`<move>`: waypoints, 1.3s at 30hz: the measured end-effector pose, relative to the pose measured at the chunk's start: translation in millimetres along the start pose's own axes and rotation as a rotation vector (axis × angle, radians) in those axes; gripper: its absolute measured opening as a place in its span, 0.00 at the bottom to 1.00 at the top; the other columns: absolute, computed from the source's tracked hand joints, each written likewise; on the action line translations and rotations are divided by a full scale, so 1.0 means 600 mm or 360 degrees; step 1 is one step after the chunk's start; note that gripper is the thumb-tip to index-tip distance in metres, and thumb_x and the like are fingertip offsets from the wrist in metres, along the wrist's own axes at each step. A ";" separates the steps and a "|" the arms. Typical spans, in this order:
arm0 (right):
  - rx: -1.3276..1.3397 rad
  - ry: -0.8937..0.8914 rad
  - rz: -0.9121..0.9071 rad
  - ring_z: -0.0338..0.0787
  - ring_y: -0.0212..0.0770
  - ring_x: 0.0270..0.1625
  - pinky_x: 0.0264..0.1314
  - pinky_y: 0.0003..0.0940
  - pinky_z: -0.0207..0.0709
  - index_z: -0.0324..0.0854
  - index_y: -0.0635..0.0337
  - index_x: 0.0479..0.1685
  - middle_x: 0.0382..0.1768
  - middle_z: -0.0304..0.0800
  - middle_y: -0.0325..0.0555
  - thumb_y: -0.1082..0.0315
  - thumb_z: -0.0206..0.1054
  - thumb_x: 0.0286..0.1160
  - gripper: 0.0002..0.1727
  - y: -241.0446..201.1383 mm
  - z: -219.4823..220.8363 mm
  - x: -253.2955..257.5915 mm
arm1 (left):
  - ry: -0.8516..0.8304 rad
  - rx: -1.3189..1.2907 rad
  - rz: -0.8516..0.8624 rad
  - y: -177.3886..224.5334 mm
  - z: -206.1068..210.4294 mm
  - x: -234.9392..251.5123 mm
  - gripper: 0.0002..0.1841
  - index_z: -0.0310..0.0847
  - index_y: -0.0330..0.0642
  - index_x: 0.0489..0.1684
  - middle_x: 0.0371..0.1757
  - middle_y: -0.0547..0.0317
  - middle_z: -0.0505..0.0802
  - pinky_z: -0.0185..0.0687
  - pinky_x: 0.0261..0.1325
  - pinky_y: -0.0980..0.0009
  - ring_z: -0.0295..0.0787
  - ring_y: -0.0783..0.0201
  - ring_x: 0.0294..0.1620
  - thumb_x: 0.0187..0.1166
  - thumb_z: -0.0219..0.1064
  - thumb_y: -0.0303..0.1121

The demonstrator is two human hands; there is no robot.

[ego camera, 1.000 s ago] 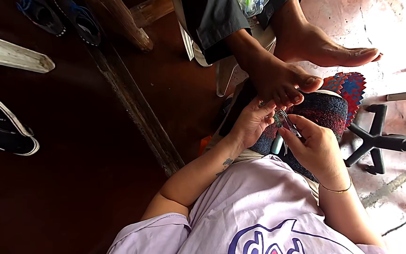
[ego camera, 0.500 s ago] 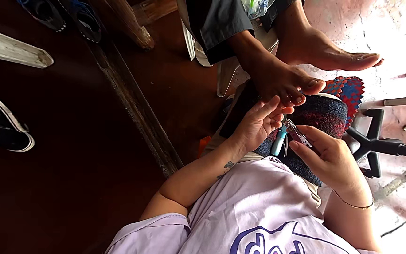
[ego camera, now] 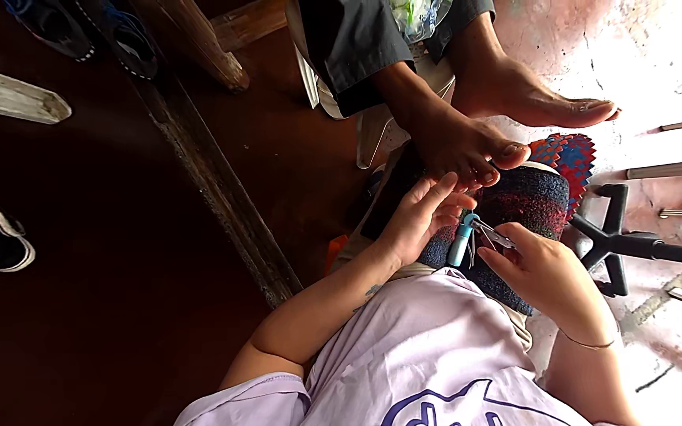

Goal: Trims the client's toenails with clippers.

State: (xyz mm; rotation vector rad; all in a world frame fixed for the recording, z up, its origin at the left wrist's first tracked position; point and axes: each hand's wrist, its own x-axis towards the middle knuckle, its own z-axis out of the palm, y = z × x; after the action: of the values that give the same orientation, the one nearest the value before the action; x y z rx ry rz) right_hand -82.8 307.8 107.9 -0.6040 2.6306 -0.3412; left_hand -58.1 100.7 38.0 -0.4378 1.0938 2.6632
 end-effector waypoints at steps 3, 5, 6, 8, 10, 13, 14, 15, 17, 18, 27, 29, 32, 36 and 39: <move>-0.0196 -0.0058 0.0324 0.89 0.71 0.52 0.51 0.73 0.77 0.85 0.68 0.57 0.48 0.89 0.69 0.53 0.68 0.79 0.24 0.033 0.022 0.006 | 0.0239 0.1165 0.0719 -0.029 -0.026 -0.011 0.15 0.76 0.30 0.61 0.44 0.55 0.93 0.87 0.49 0.69 0.90 0.67 0.43 0.89 0.57 0.33; -0.0161 0.0156 0.0318 0.88 0.71 0.55 0.52 0.71 0.78 0.87 0.68 0.55 0.50 0.88 0.70 0.52 0.68 0.77 0.24 0.067 0.040 0.003 | 0.0289 0.1938 0.0917 -0.028 -0.047 -0.023 0.20 0.82 0.31 0.64 0.66 0.45 0.88 0.74 0.74 0.56 0.82 0.52 0.71 0.82 0.66 0.37; -0.0101 0.0290 0.0287 0.89 0.69 0.53 0.51 0.68 0.79 0.87 0.67 0.55 0.50 0.88 0.70 0.53 0.67 0.77 0.24 0.083 0.044 0.000 | 0.0231 0.2255 0.0809 -0.025 -0.059 -0.028 0.26 0.80 0.37 0.72 0.79 0.42 0.79 0.63 0.83 0.47 0.70 0.45 0.83 0.83 0.65 0.46; 0.0014 0.0456 0.0342 0.89 0.67 0.54 0.53 0.65 0.82 0.86 0.68 0.59 0.54 0.88 0.71 0.53 0.65 0.80 0.25 0.115 0.031 -0.005 | 0.0148 0.2535 0.0706 -0.047 -0.097 -0.027 0.37 0.64 0.52 0.90 0.93 0.45 0.61 0.50 0.87 0.38 0.50 0.41 0.93 0.84 0.57 0.61; 0.0076 0.0575 0.0564 0.88 0.69 0.58 0.60 0.67 0.79 0.82 0.70 0.66 0.58 0.86 0.73 0.54 0.63 0.84 0.26 0.161 0.013 0.001 | 0.0100 0.2529 0.0711 -0.059 -0.128 -0.029 0.43 0.52 0.53 0.95 0.96 0.47 0.53 0.47 0.90 0.42 0.42 0.46 0.96 0.83 0.52 0.67; 0.0092 0.0541 0.1022 0.80 0.74 0.72 0.75 0.71 0.66 0.75 0.73 0.73 0.65 0.82 0.79 0.54 0.58 0.88 0.29 0.259 0.010 0.037 | 0.0103 0.2491 0.0596 -0.059 -0.144 -0.044 0.49 0.44 0.44 0.96 0.96 0.43 0.49 0.51 0.91 0.46 0.42 0.49 0.96 0.82 0.49 0.69; 0.0097 0.0447 0.1132 0.78 0.76 0.74 0.77 0.74 0.64 0.73 0.74 0.75 0.67 0.80 0.80 0.55 0.58 0.88 0.30 0.297 0.018 0.052 | 0.0117 0.2540 0.0521 -0.055 -0.144 -0.052 0.49 0.43 0.44 0.96 0.95 0.43 0.50 0.52 0.90 0.45 0.44 0.48 0.96 0.82 0.47 0.71; 0.0094 0.0348 0.1210 0.77 0.76 0.76 0.77 0.75 0.62 0.73 0.75 0.75 0.68 0.79 0.81 0.55 0.59 0.88 0.30 0.336 0.030 0.068 | 0.0139 0.2622 0.0453 -0.052 -0.143 -0.059 0.50 0.44 0.44 0.96 0.95 0.43 0.51 0.55 0.88 0.43 0.47 0.46 0.95 0.82 0.44 0.72; 0.0056 0.0207 0.1274 0.76 0.77 0.77 0.77 0.76 0.63 0.73 0.75 0.75 0.70 0.78 0.81 0.57 0.60 0.86 0.30 0.402 0.059 0.100 | 0.0210 0.2852 0.0383 -0.045 -0.140 -0.076 0.49 0.52 0.45 0.94 0.93 0.39 0.59 0.59 0.83 0.37 0.55 0.37 0.91 0.81 0.38 0.74; 0.0030 0.0155 0.1301 0.75 0.76 0.77 0.76 0.76 0.64 0.73 0.74 0.76 0.71 0.77 0.81 0.57 0.59 0.86 0.30 0.424 0.072 0.116 | 0.0261 0.2984 0.0398 -0.042 -0.137 -0.084 0.48 0.60 0.45 0.91 0.90 0.35 0.64 0.61 0.80 0.33 0.59 0.31 0.89 0.81 0.37 0.74; -0.0100 -0.0299 0.1395 0.78 0.69 0.79 0.76 0.72 0.67 0.77 0.72 0.72 0.73 0.80 0.73 0.59 0.61 0.88 0.26 0.487 0.131 0.195 | 0.0278 0.2433 0.0484 -0.013 -0.163 -0.060 0.34 0.87 0.38 0.22 0.71 0.32 0.83 0.65 0.79 0.39 0.72 0.35 0.80 0.86 0.54 0.60; -0.0106 -0.0319 0.1369 0.79 0.70 0.78 0.74 0.74 0.67 0.77 0.71 0.72 0.71 0.81 0.73 0.59 0.62 0.86 0.25 0.491 0.131 0.197 | 0.0379 0.1900 0.0395 -0.031 -0.186 -0.052 0.27 0.92 0.36 0.27 0.71 0.35 0.83 0.61 0.83 0.48 0.70 0.45 0.80 0.83 0.62 0.53; 0.0080 -0.0103 0.1169 0.76 0.80 0.75 0.73 0.81 0.63 0.74 0.76 0.75 0.68 0.79 0.83 0.59 0.64 0.85 0.29 0.472 0.092 0.192 | 0.0414 0.1517 0.0224 -0.038 -0.201 -0.052 0.21 0.90 0.34 0.32 0.75 0.41 0.79 0.63 0.83 0.61 0.69 0.57 0.81 0.83 0.62 0.45; 0.0299 0.0520 0.0698 0.82 0.77 0.68 0.70 0.76 0.70 0.73 0.73 0.74 0.65 0.81 0.79 0.57 0.64 0.85 0.29 0.422 0.052 0.136 | 0.0366 0.1801 0.0068 -0.027 -0.213 -0.073 0.18 0.85 0.35 0.42 0.82 0.42 0.72 0.64 0.84 0.51 0.64 0.51 0.85 0.84 0.61 0.44; 0.0271 0.0905 0.0314 0.87 0.61 0.62 0.64 0.55 0.81 0.77 0.68 0.70 0.62 0.85 0.68 0.57 0.60 0.88 0.24 0.312 0.022 0.085 | 0.0441 0.2230 -0.0103 -0.007 -0.225 -0.074 0.29 0.78 0.30 0.67 0.88 0.34 0.64 0.57 0.85 0.38 0.59 0.37 0.88 0.85 0.61 0.52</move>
State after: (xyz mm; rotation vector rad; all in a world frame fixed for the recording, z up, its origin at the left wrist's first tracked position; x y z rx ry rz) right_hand -185.6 446.2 18.3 -0.2023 3.1149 -0.7598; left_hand 9.7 3.3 -40.1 -0.4734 2.4985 1.2104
